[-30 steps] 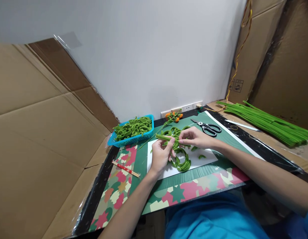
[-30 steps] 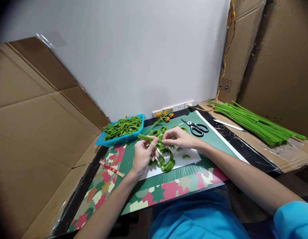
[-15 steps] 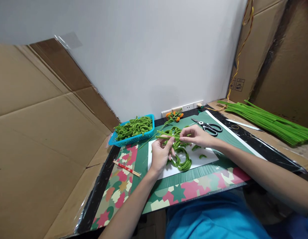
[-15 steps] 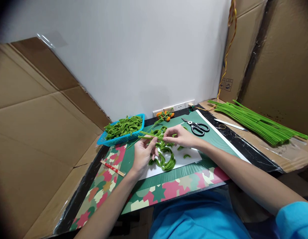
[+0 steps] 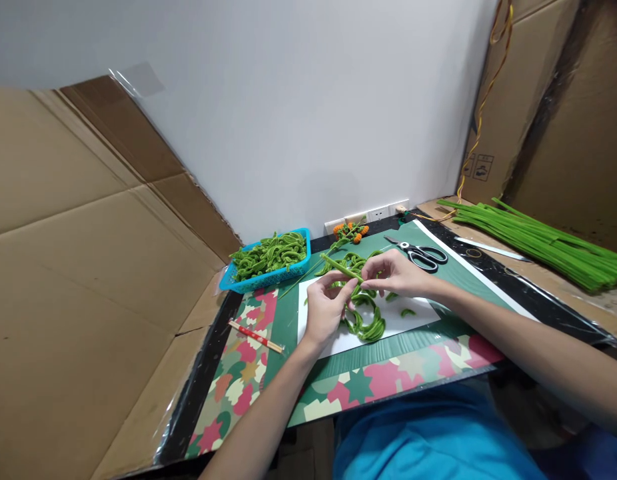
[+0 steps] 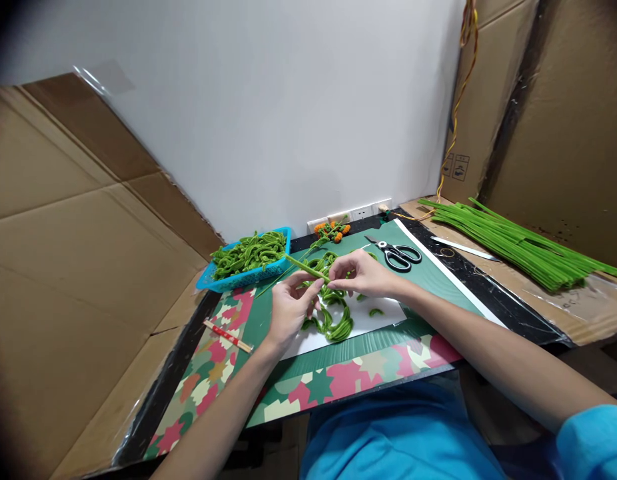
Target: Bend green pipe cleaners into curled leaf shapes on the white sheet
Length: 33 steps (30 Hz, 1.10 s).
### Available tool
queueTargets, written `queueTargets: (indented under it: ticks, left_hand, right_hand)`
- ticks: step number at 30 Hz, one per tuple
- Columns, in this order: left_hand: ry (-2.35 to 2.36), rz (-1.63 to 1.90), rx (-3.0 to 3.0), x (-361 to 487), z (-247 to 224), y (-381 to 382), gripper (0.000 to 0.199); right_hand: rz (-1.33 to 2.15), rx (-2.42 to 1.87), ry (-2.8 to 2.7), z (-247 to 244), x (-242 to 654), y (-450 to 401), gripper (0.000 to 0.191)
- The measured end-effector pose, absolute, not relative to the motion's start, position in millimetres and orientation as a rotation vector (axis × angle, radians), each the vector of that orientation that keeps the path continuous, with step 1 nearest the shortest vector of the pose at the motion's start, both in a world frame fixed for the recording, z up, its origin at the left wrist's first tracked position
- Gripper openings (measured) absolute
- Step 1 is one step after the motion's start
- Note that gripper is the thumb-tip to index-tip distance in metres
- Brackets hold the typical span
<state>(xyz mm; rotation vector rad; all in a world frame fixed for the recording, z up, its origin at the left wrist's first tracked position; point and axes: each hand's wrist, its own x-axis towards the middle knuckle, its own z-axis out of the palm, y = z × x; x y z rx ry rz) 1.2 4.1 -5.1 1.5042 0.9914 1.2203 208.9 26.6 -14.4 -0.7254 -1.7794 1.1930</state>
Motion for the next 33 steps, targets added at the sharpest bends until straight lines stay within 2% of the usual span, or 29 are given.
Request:
queueTargets:
  ticks: [10,20,33]
  left_hand:
    - [1.009,1.311,1.501,-0.8,-4.3,6.6,0.037]
    - [1.019,1.289,1.573,-1.0,-6.2,4.1,0.034]
    - [1.018,1.321,1.548,-2.3,-5.4,3.7,0.035]
  right_hand:
    - [1.261,-0.719,-1.539,-12.3,205.9,26.7,0.043]
    - [1.181,-0.702,-1.677,-20.4,201.7,27.5,0.035]
    - [1.372,-0.650,-1.606,-20.6,199.1,25.5,0.042]
